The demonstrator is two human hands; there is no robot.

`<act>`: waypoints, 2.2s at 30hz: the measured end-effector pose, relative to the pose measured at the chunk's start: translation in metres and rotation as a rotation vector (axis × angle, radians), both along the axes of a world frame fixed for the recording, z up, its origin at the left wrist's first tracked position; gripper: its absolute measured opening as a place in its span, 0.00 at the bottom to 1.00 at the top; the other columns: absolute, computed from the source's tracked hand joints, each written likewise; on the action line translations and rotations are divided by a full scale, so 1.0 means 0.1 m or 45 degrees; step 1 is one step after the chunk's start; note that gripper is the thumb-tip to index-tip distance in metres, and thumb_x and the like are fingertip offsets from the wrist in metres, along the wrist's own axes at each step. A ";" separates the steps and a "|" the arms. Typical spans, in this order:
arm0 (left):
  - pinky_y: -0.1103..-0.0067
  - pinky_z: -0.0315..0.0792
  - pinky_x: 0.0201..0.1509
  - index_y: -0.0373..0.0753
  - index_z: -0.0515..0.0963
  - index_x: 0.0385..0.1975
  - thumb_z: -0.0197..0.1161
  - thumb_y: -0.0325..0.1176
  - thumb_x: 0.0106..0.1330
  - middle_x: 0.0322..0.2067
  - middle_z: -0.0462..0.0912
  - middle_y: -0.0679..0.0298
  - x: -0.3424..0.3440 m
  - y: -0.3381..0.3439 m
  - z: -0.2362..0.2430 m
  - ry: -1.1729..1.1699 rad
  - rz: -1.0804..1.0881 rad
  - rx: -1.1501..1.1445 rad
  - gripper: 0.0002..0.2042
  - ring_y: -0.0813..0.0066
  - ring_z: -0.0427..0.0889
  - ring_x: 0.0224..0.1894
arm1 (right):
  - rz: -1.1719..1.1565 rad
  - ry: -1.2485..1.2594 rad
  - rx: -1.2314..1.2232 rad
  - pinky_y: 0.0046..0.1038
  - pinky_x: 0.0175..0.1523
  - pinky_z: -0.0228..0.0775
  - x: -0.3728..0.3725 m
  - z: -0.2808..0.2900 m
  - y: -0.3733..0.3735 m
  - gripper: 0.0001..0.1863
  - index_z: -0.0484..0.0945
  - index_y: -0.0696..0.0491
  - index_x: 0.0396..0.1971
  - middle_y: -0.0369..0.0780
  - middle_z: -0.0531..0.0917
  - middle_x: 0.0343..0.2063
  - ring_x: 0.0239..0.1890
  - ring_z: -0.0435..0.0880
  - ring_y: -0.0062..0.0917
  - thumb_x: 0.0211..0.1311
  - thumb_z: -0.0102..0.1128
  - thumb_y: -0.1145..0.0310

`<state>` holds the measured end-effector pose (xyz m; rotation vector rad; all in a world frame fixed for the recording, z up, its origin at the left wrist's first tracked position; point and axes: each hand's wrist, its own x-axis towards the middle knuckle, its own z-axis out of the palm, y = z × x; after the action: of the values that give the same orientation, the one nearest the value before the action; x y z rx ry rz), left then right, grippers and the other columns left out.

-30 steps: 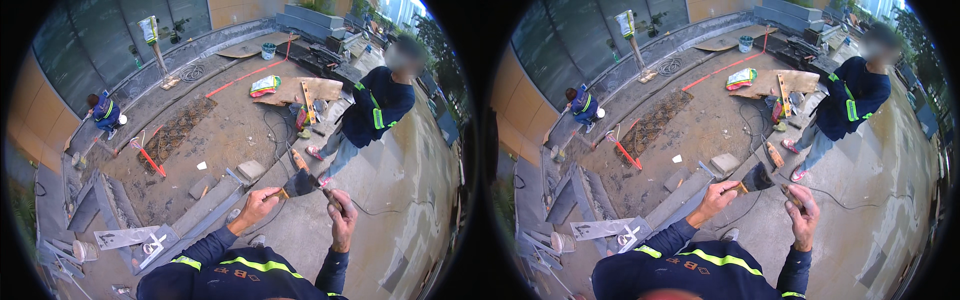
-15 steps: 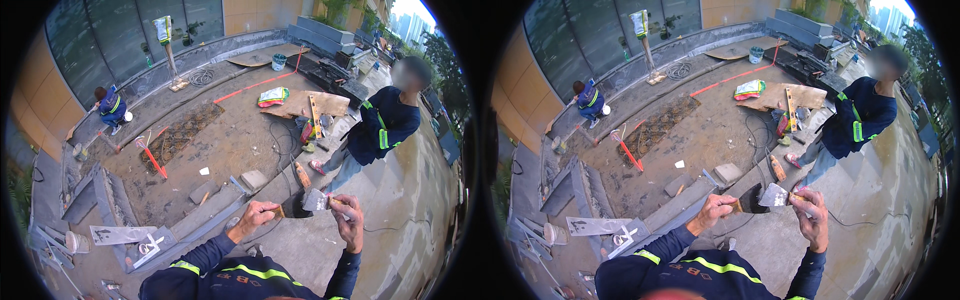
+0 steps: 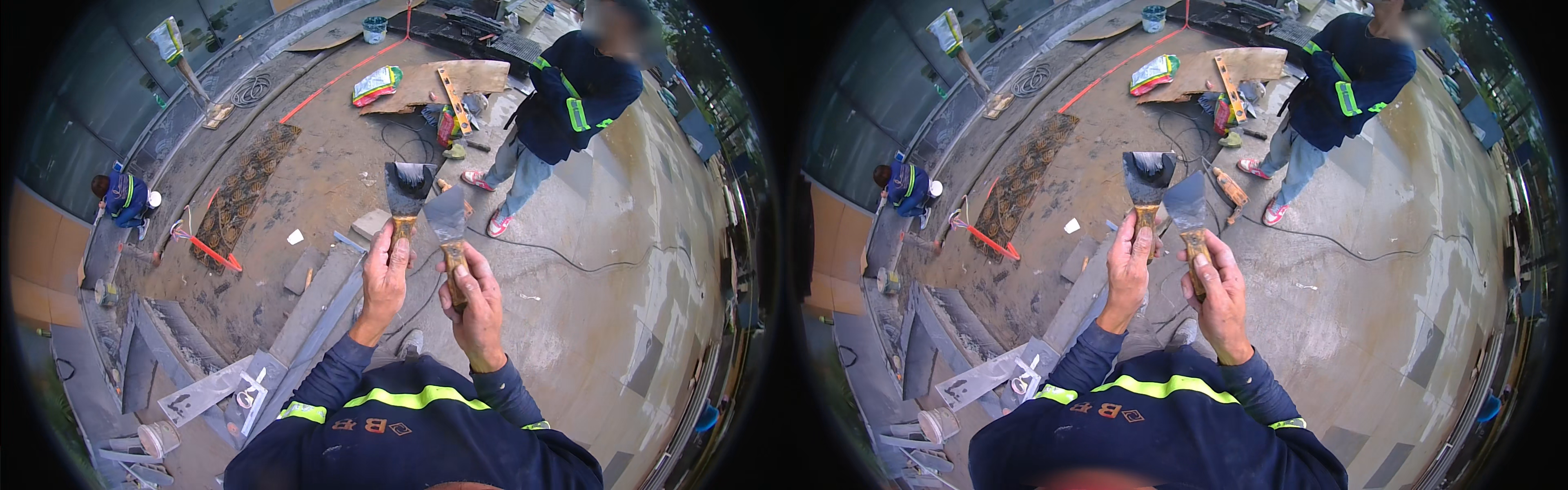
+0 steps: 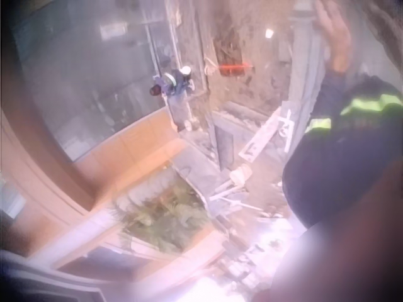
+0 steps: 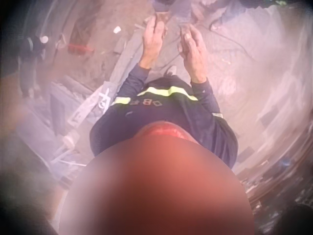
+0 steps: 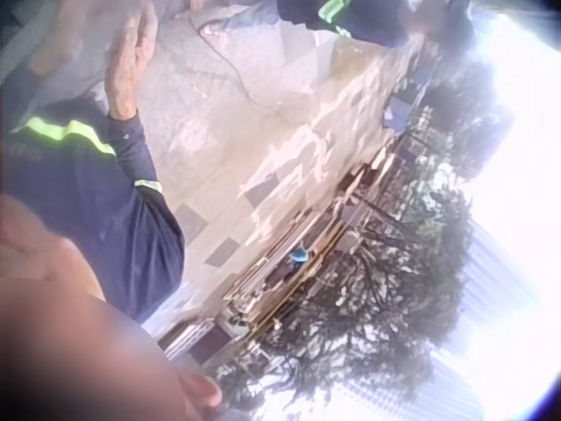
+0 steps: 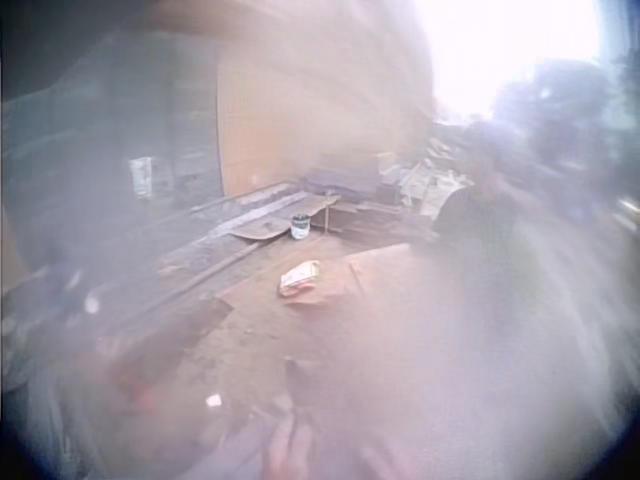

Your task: The person applies grout to the joints between concrete steps using a grout float and a smaller tool. They repeatedly scoop grout and press it into the seams, smoothing the surface as they work.

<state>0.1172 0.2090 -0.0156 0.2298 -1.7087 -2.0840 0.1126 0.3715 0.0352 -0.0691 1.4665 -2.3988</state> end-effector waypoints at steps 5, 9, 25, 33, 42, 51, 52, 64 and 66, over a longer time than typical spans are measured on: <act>0.72 0.79 0.49 0.28 0.74 0.68 0.58 0.35 0.83 0.50 0.83 0.53 0.07 -0.02 -0.02 -0.072 -0.020 -0.462 0.21 0.67 0.83 0.44 | 0.000 -0.055 0.045 0.14 0.23 0.56 -0.06 -0.02 -0.10 0.28 0.66 0.57 0.75 0.38 0.85 0.47 0.25 0.73 0.13 0.81 0.57 0.63; 0.68 0.79 0.51 0.27 0.77 0.64 0.62 0.32 0.78 0.47 0.84 0.46 0.25 -0.12 -0.05 0.102 -0.169 -0.896 0.20 0.50 0.86 0.48 | 0.033 0.135 -0.033 0.16 0.29 0.63 -0.17 0.13 0.07 0.26 0.71 0.61 0.71 0.42 0.87 0.43 0.25 0.73 0.13 0.79 0.59 0.68; 0.82 0.65 0.30 0.24 0.87 0.49 0.63 0.31 0.68 0.31 0.84 0.63 0.23 -0.70 -0.18 -0.222 -0.481 -0.021 0.17 0.83 0.73 0.26 | 0.087 1.353 1.137 0.36 0.60 0.76 -0.91 0.00 0.87 0.26 0.93 0.37 0.54 0.37 0.86 0.51 0.53 0.82 0.34 0.58 0.72 0.81; 0.83 0.71 0.33 0.26 0.84 0.57 0.61 0.29 0.73 0.39 0.87 0.61 -0.26 -1.56 -0.98 -0.355 -0.390 -0.462 0.17 0.82 0.78 0.32 | -0.194 1.196 1.565 0.35 0.55 0.70 -1.31 -0.78 0.39 0.28 0.89 0.34 0.60 0.38 0.85 0.51 0.51 0.83 0.33 0.62 0.69 0.77; 0.76 0.78 0.47 0.23 0.85 0.52 0.65 0.26 0.70 0.39 0.88 0.52 -0.80 -2.21 -1.32 -0.492 -0.349 -0.607 0.15 0.69 0.86 0.39 | 0.100 1.180 1.791 0.36 0.51 0.70 -1.24 -1.15 -0.70 0.38 0.87 0.31 0.62 0.35 0.83 0.53 0.51 0.82 0.32 0.50 0.66 0.82; 0.78 0.77 0.44 0.25 0.84 0.55 0.64 0.27 0.72 0.41 0.88 0.57 -1.02 -2.39 -1.67 -0.390 -0.224 -0.624 0.16 0.75 0.82 0.37 | 0.158 0.900 1.951 0.35 0.54 0.72 -1.34 -1.87 -0.73 0.32 0.85 0.34 0.64 0.34 0.85 0.57 0.55 0.83 0.31 0.63 0.64 0.81; 0.79 0.76 0.45 0.25 0.82 0.60 0.63 0.28 0.76 0.43 0.88 0.59 -1.02 -2.42 -1.70 -0.408 -0.235 -0.683 0.17 0.77 0.81 0.39 | 0.146 0.851 1.888 0.34 0.56 0.73 -1.32 -2.10 -0.67 0.31 0.84 0.35 0.65 0.34 0.85 0.57 0.56 0.83 0.31 0.65 0.64 0.80; 0.71 0.76 0.56 0.31 0.70 0.69 0.56 0.33 0.83 0.56 0.83 0.51 -1.09 -1.48 -4.78 -0.176 0.107 0.080 0.20 0.70 0.80 0.48 | -0.242 -0.703 0.065 0.19 0.48 0.70 -0.64 -7.95 -1.53 0.23 0.78 0.50 0.67 0.33 0.85 0.50 0.46 0.82 0.15 0.73 0.64 0.73; 0.70 0.77 0.55 0.31 0.70 0.70 0.56 0.32 0.82 0.56 0.83 0.51 -1.12 -1.42 -5.34 -0.143 0.135 0.058 0.21 0.70 0.80 0.49 | -0.295 -0.750 0.060 0.20 0.52 0.72 -0.61 -8.80 -1.83 0.23 0.77 0.52 0.66 0.34 0.85 0.49 0.48 0.82 0.16 0.74 0.64 0.74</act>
<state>0.0048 0.0668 -0.5495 0.4494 -1.6748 -2.0688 0.0520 0.1884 -0.8445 0.7876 1.2893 -2.2613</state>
